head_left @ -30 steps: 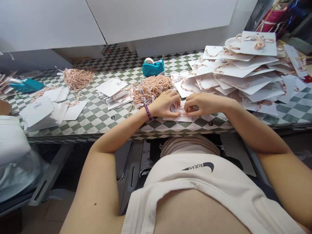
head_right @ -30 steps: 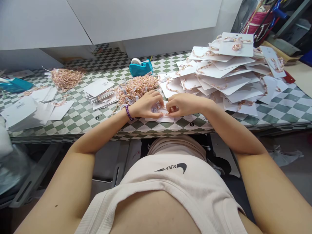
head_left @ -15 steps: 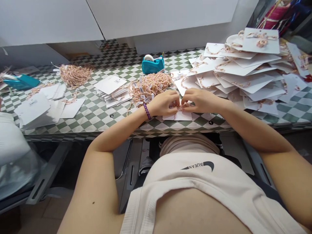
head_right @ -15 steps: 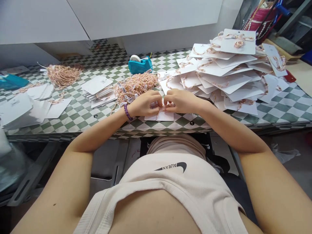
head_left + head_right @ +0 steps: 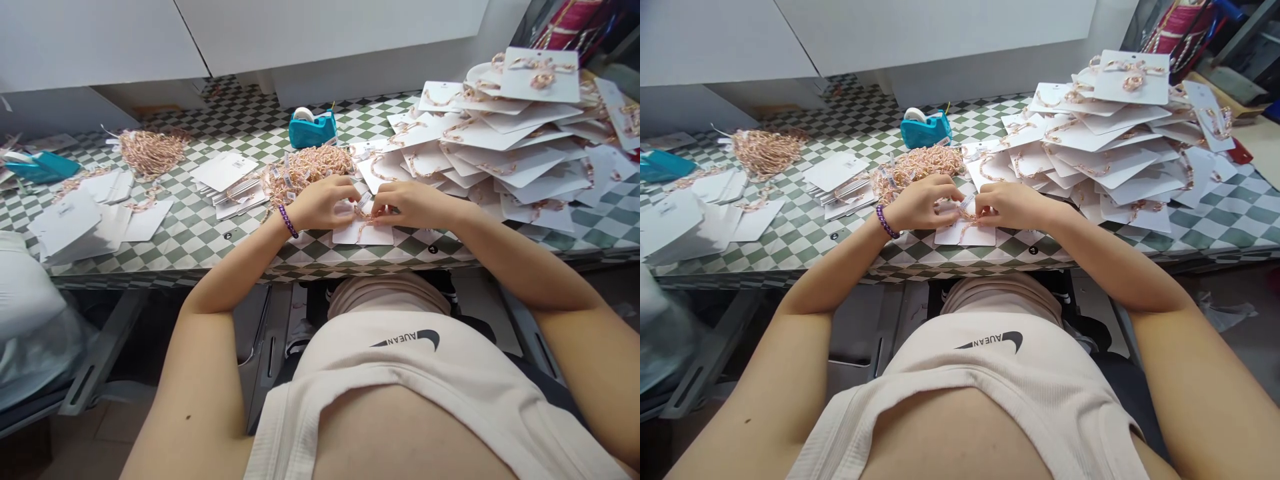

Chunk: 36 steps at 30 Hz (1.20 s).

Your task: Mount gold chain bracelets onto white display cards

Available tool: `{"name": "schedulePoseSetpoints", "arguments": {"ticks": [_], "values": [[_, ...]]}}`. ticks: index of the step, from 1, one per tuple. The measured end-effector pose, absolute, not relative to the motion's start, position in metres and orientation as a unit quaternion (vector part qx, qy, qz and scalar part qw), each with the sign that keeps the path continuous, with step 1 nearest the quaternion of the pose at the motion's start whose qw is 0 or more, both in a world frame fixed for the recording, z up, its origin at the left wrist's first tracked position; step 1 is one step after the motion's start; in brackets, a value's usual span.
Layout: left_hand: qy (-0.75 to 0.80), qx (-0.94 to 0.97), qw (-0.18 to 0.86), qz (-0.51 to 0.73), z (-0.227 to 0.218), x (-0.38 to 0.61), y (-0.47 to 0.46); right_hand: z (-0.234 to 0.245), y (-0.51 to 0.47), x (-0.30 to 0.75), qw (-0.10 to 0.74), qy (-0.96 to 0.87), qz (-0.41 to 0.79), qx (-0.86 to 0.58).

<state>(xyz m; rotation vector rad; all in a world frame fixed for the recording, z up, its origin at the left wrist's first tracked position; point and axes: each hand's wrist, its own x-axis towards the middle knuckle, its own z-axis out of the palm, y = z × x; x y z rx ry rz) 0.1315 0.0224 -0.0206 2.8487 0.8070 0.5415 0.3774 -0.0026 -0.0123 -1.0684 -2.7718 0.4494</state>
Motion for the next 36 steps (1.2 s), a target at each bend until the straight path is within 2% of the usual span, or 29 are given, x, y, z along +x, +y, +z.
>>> {"name": "schedulePoseSetpoints", "arguments": {"ticks": [6, 10, 16, 25, 36], "values": [[0.194, 0.948, 0.125, 0.220, -0.0257, 0.1345, 0.0252, -0.0131, -0.0022, 0.3797, 0.086, -0.926, 0.145, -0.339], [0.174, 0.951, 0.161, 0.197, -0.0242, 0.1335, 0.0253, -0.0126, -0.0018, 0.3796, 0.073, -0.925, 0.145, -0.344], [0.212, 0.951, 0.149, 0.170, -0.0239, 0.1336, 0.0239, -0.0120, -0.0020, 0.3787, 0.074, -0.927, 0.141, -0.341], [0.190, 0.962, 0.112, 0.163, -0.0268, 0.1373, 0.0240, -0.0129, -0.0014, 0.3793, 0.083, -0.924, 0.154, -0.341], [0.185, 0.949, 0.167, 0.193, -0.0268, 0.1393, 0.0230, -0.0113, -0.0020, 0.3771, 0.068, -0.921, 0.148, -0.354]]}}
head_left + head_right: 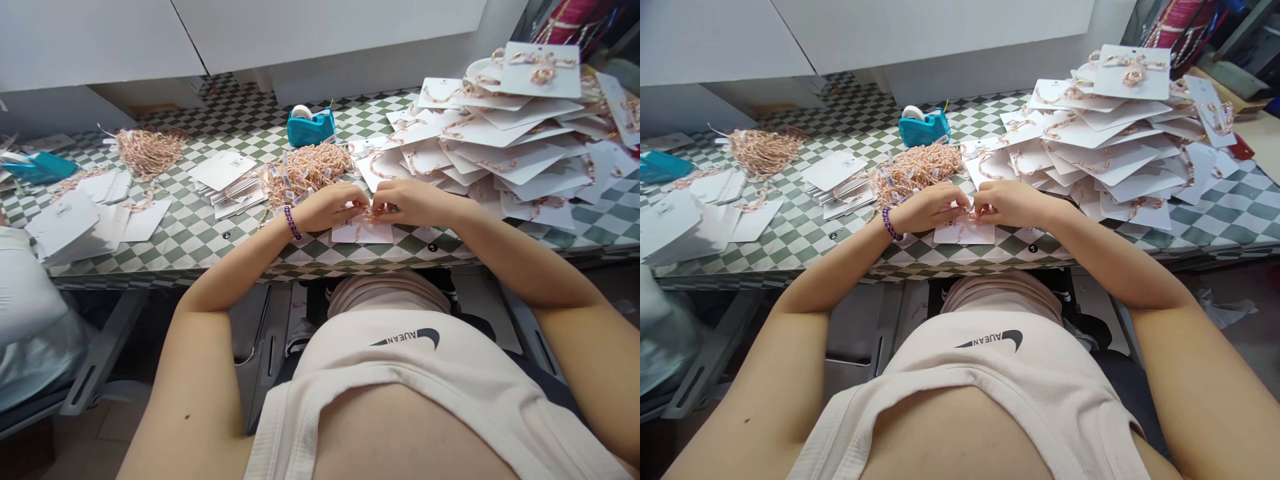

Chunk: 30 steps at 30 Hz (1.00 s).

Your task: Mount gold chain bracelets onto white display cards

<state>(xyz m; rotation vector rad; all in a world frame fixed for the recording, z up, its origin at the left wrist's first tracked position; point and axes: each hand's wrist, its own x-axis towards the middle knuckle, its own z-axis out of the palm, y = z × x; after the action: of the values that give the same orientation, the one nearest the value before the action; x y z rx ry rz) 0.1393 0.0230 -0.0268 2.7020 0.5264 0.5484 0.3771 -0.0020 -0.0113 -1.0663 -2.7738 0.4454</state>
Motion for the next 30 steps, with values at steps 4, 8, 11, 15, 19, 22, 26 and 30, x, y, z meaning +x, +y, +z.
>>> {"name": "schedulePoseSetpoints", "arguments": {"ticks": [4, 8, 11, 15, 19, 22, 26, 30], "values": [[0.192, 0.939, 0.187, 0.216, -0.0293, 0.1419, 0.0222, -0.0130, -0.0012, 0.3779, 0.074, -0.925, 0.142, -0.345], [0.218, 0.930, 0.213, 0.204, -0.0300, 0.1439, 0.0205, -0.0159, 0.0006, 0.3802, 0.087, -0.931, 0.136, -0.327], [0.215, 0.930, 0.219, 0.202, -0.0292, 0.1448, 0.0202, -0.0179, 0.0021, 0.3815, 0.098, -0.934, 0.133, -0.317], [0.180, 0.933, 0.218, 0.221, -0.0300, 0.1448, 0.0224, -0.0193, 0.0034, 0.3824, 0.111, -0.937, 0.137, -0.301], [0.180, 0.932, 0.205, 0.236, -0.0324, 0.1441, 0.0241, -0.0182, 0.0028, 0.3820, 0.102, -0.935, 0.136, -0.312], [0.211, 0.928, 0.193, 0.237, -0.0328, 0.1451, 0.0224, -0.0166, 0.0015, 0.3809, 0.091, -0.931, 0.138, -0.326], [0.267, 0.926, 0.175, 0.203, -0.0317, 0.1481, 0.0174, -0.0153, 0.0004, 0.3795, 0.093, -0.931, 0.139, -0.325], [0.329, 0.910, 0.144, 0.208, -0.0313, 0.1451, 0.0184, -0.0139, -0.0006, 0.3787, 0.082, -0.926, 0.139, -0.341]]}}
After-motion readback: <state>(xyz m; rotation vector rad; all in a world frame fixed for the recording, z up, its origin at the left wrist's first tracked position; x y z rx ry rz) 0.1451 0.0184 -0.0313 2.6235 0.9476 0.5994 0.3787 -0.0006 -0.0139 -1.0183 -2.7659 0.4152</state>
